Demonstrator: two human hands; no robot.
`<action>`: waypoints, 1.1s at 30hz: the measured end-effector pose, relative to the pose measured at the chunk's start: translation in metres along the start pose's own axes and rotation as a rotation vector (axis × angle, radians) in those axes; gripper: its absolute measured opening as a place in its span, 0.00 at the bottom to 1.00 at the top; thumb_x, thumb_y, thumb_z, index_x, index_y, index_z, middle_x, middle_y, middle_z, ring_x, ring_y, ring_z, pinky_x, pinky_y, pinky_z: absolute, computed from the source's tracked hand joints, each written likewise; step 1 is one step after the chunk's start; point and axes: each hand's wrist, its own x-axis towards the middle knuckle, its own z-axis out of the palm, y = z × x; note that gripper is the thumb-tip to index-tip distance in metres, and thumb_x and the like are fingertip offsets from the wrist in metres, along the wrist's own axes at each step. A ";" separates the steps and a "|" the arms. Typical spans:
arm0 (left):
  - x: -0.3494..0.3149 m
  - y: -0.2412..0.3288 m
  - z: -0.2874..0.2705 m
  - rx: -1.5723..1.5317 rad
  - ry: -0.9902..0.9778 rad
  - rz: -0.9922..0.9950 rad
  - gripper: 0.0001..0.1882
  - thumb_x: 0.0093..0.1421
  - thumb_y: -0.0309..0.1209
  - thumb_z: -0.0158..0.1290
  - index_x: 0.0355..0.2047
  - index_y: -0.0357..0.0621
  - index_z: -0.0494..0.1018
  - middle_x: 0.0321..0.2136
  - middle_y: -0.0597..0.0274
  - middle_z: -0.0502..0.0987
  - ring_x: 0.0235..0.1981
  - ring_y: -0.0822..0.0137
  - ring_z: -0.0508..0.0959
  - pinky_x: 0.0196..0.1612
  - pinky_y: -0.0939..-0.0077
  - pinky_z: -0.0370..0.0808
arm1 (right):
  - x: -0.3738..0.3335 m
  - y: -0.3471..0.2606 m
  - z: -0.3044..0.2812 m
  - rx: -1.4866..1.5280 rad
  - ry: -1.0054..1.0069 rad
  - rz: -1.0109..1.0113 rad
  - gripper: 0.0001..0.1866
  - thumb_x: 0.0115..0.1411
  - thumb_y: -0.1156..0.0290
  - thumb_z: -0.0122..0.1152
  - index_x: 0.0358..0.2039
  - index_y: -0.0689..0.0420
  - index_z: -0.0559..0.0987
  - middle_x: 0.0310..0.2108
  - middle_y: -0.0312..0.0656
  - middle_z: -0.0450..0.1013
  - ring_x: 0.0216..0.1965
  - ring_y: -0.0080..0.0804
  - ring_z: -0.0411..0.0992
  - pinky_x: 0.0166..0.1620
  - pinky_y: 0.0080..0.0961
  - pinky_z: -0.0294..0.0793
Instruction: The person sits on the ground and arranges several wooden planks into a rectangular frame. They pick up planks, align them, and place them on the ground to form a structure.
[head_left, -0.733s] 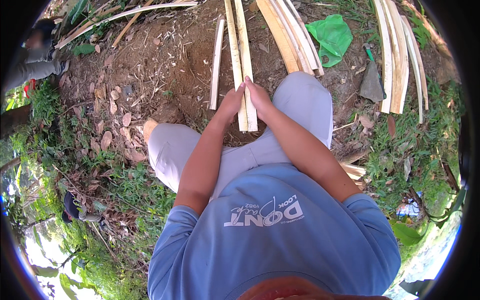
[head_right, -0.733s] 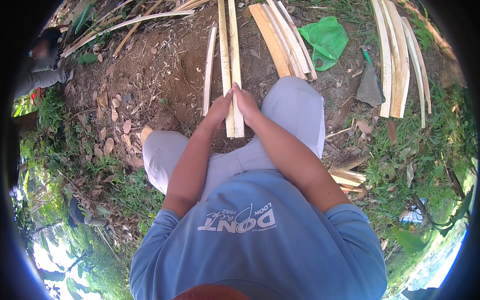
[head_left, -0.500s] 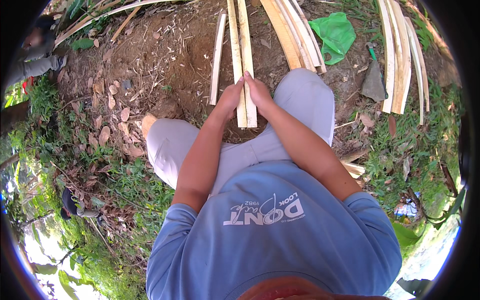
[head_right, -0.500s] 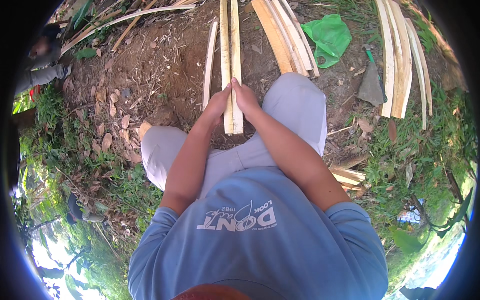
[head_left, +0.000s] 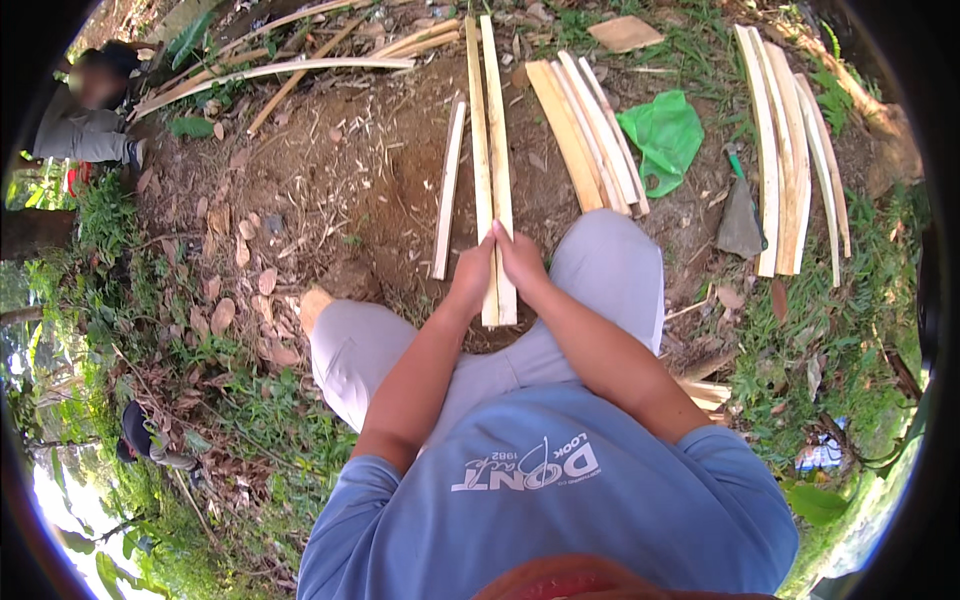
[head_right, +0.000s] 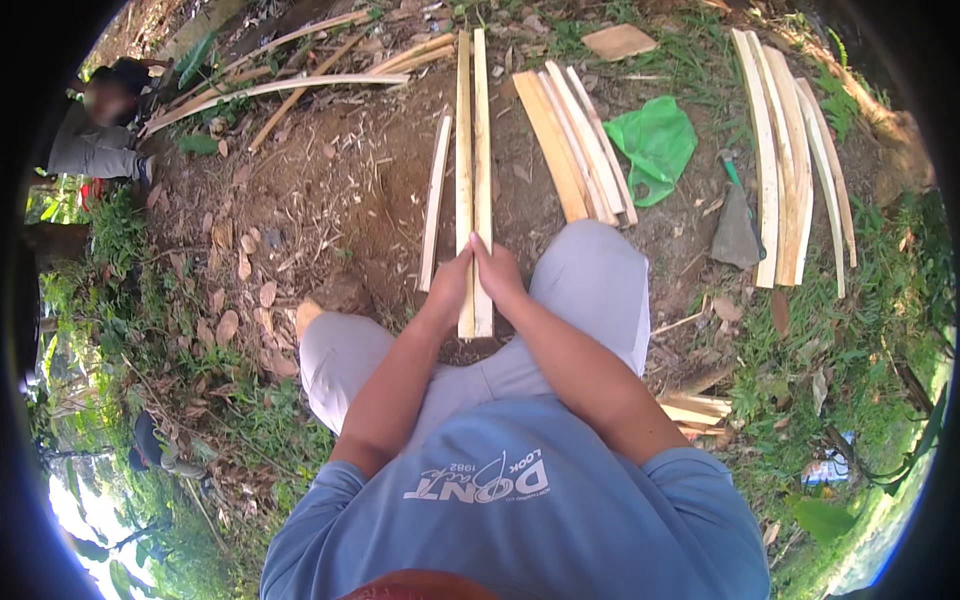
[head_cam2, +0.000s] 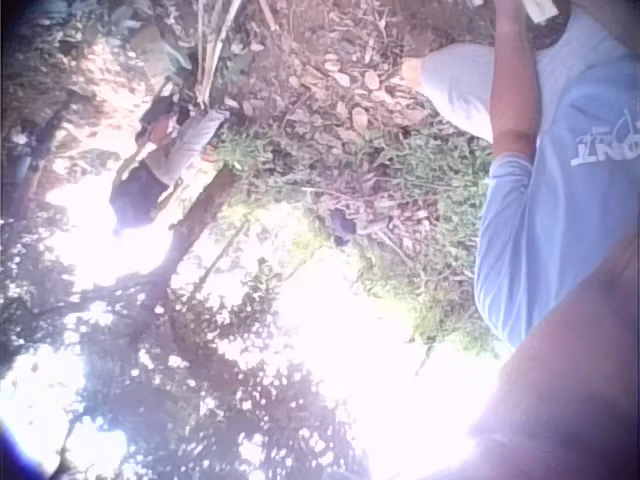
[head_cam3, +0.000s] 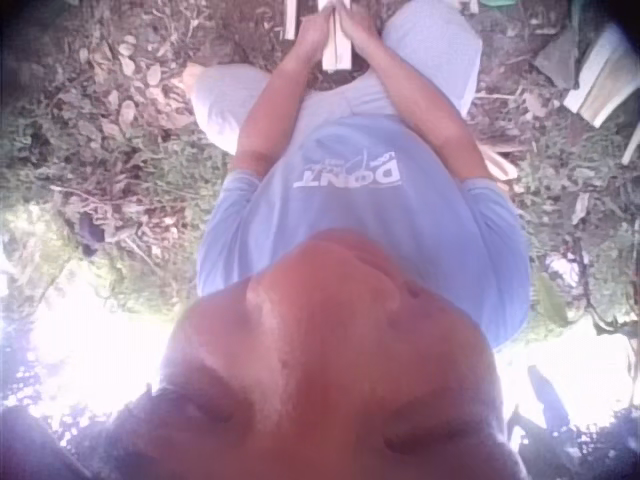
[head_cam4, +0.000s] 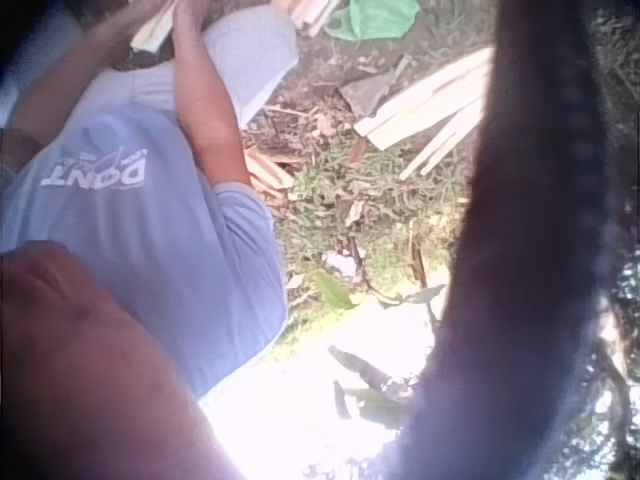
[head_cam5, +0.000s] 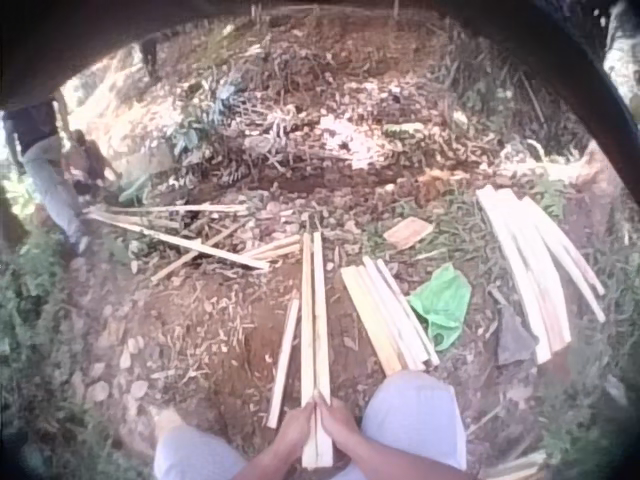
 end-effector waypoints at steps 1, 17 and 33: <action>-0.024 0.026 0.016 0.017 -0.036 -0.020 0.33 0.74 0.50 0.47 0.47 0.22 0.78 0.40 0.46 0.82 0.38 0.65 0.80 0.43 0.67 0.75 | 0.002 0.004 -0.005 0.029 0.027 0.019 0.33 0.72 0.43 0.53 0.44 0.67 0.83 0.37 0.51 0.81 0.38 0.37 0.79 0.46 0.34 0.75; -0.032 0.035 0.011 0.085 -0.073 0.002 0.30 0.75 0.48 0.43 0.55 0.26 0.74 0.44 0.49 0.80 0.42 0.65 0.79 0.48 0.69 0.74 | 0.001 -0.003 -0.004 -0.131 0.020 -0.051 0.37 0.72 0.40 0.45 0.43 0.67 0.83 0.37 0.63 0.80 0.45 0.60 0.79 0.49 0.45 0.74; -0.031 0.033 0.013 -0.011 -0.106 -0.036 0.27 0.71 0.45 0.53 0.47 0.25 0.78 0.36 0.52 0.82 0.31 0.65 0.81 0.35 0.68 0.78 | -0.001 -0.006 -0.006 -0.031 -0.047 -0.078 0.47 0.73 0.33 0.29 0.51 0.69 0.78 0.48 0.63 0.77 0.53 0.57 0.75 0.58 0.44 0.68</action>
